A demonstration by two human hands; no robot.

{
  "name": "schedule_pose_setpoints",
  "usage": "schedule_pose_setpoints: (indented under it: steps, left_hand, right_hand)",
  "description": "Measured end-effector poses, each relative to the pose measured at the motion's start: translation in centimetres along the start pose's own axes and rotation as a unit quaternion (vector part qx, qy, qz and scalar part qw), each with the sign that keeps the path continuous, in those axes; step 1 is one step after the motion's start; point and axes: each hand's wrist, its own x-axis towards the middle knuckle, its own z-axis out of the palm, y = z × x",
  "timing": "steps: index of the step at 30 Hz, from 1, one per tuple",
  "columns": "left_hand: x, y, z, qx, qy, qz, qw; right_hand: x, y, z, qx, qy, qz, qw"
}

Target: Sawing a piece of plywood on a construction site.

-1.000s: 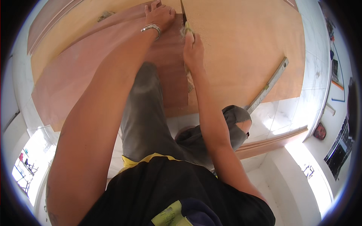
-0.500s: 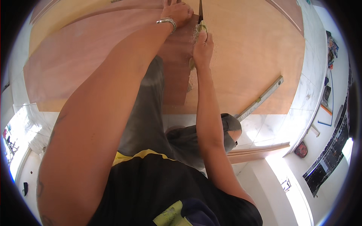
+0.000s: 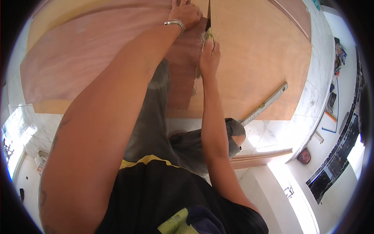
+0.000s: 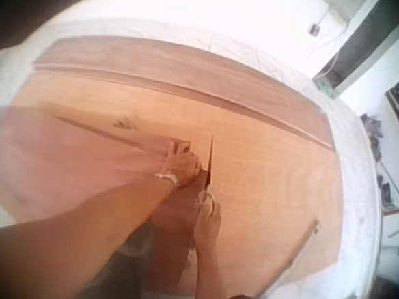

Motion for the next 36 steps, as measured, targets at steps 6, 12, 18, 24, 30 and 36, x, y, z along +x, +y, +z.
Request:
schedule_pose_setpoints:
  steps: [6, 12, 18, 24, 30, 36]
  left_hand:
    - [0.1, -0.5, -0.9, 0.018, -0.022, -0.023, 0.999]
    - [0.1, -0.3, 0.5, 0.003, 0.017, -0.02, 1.0]
    - [0.4, -0.4, 0.4, 0.014, -0.002, -0.023, 1.0]
    - [0.4, -0.6, 0.6, 0.031, -0.009, -0.007, 0.999]
    - [0.8, -0.3, 1.0, 0.009, -0.017, -0.02, 1.0]
    - [0.3, -0.3, 0.3, 0.03, -0.017, -0.019, 0.999]
  right_hand:
    - [-16.6, 0.2, -5.1, -0.025, 0.012, 0.04, 0.999]
    - [-1.1, -2.8, -0.4, -0.01, -0.004, 0.029, 1.0]
    - [-13.8, -4.7, -4.2, -0.034, 0.019, 0.056, 0.998]
    - [-8.8, -3.3, -2.8, -0.086, 0.009, -0.041, 0.995]
    - [2.0, -0.5, 0.4, 0.064, -0.031, 0.039, 0.997]
    - [-14.1, -4.2, -4.0, -0.05, -0.02, 0.026, 0.998]
